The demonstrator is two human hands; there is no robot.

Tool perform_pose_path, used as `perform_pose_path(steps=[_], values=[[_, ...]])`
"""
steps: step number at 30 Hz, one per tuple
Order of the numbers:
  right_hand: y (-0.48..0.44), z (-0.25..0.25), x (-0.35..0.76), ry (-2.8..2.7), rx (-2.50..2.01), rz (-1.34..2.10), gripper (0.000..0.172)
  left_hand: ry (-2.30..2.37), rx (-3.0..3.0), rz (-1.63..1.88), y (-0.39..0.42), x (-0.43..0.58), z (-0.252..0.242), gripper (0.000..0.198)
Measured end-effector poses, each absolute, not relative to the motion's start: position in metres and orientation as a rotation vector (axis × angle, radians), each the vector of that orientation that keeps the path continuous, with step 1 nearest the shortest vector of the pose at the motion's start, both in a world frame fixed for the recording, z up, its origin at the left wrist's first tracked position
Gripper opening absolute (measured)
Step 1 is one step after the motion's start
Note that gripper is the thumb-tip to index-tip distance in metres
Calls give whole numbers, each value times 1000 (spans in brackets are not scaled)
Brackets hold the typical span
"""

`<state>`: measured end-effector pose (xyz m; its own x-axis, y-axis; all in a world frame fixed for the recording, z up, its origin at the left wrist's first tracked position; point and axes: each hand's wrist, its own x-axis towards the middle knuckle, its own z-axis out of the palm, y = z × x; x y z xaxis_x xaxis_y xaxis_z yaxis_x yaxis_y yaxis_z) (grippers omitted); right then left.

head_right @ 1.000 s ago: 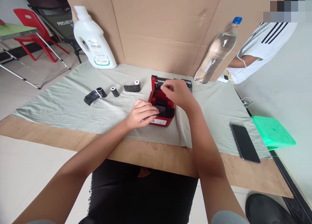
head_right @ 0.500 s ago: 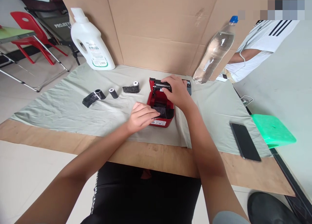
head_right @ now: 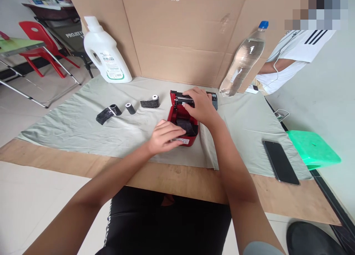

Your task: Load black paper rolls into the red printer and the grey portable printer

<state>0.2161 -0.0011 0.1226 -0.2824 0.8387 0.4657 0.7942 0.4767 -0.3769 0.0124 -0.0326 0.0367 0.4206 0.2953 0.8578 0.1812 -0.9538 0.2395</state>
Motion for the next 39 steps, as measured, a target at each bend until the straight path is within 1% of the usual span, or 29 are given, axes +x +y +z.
perform_pose_path(steps=[2,3,4,6,9,15,19,22,24,27,31,35,39], values=[[0,122,216,-2100,-1347,94,32,546,2372,1496,-18,9,50,39],[0,122,216,-2097,-1351,93,31,626,2276,1405,-7,7,58,44],[-1,122,215,-2093,-1355,91,31,657,2230,1265,4,7,65,44],[-1,122,215,-2088,-1357,90,30,672,2228,952,27,7,79,34],[-3,125,217,-2083,-1354,124,28,660,2247,729,51,9,91,24],[-1,125,221,-2054,-1336,209,26,747,2455,634,56,19,90,27],[1,123,222,-2044,-1306,215,26,714,2418,580,55,26,84,32],[1,123,223,-2035,-1302,228,26,649,2447,560,54,29,84,27],[1,123,223,-2035,-1303,237,26,702,2538,534,53,30,87,24],[1,123,222,-2037,-1308,236,26,819,2645,393,50,32,92,21],[1,123,221,-2035,-1309,228,25,955,2657,260,47,36,98,22],[2,123,221,-2043,-1306,237,25,974,2679,171,46,37,100,21],[2,123,221,-2050,-1294,247,26,958,2695,183,46,34,101,19]])
